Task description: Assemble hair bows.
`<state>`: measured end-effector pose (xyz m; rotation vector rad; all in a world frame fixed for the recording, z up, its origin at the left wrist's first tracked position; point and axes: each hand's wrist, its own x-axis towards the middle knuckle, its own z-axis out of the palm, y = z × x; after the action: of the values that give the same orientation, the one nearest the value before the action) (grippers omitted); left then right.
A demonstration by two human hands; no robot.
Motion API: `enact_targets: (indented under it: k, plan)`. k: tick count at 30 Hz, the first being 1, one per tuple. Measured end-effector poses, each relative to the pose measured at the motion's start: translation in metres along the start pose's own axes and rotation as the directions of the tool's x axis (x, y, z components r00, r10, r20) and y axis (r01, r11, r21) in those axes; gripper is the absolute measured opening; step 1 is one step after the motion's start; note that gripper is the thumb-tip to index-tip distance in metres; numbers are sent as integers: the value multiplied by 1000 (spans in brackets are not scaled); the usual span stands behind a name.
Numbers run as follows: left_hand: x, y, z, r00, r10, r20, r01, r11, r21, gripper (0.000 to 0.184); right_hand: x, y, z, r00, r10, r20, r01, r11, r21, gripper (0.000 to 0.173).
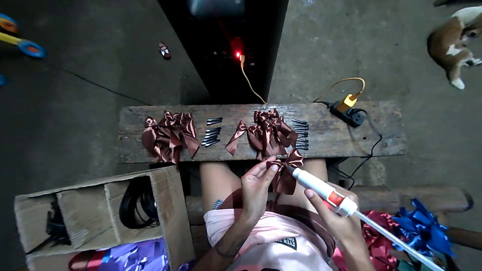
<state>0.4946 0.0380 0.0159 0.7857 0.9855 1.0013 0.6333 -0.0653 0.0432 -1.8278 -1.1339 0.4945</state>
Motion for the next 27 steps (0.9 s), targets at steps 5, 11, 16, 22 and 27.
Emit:
enact_targets:
  k: [5,11,16,22,27]
  plan:
    - [0,-2,0,1000,0,7,0,1000,7,19,0,-1,3,1000,-27,4,27,1000,1,43]
    - [0,-4,2,999,33,11,-33,999,4,17,0,-3,3,1000,-24,19,24,1000,-11,44]
    - [-1,-4,3,999,43,3,-43,999,-8,17,-1,-3,1,1000,-21,8,21,999,-28,44]
    - [-2,-4,4,999,45,-5,-45,999,-22,18,-1,-1,-3,1000,-15,-18,15,1000,-24,43]
    - [-3,-4,4,999,45,-18,-45,999,-1,17,-3,0,-5,999,19,-30,-20,1000,-19,42]
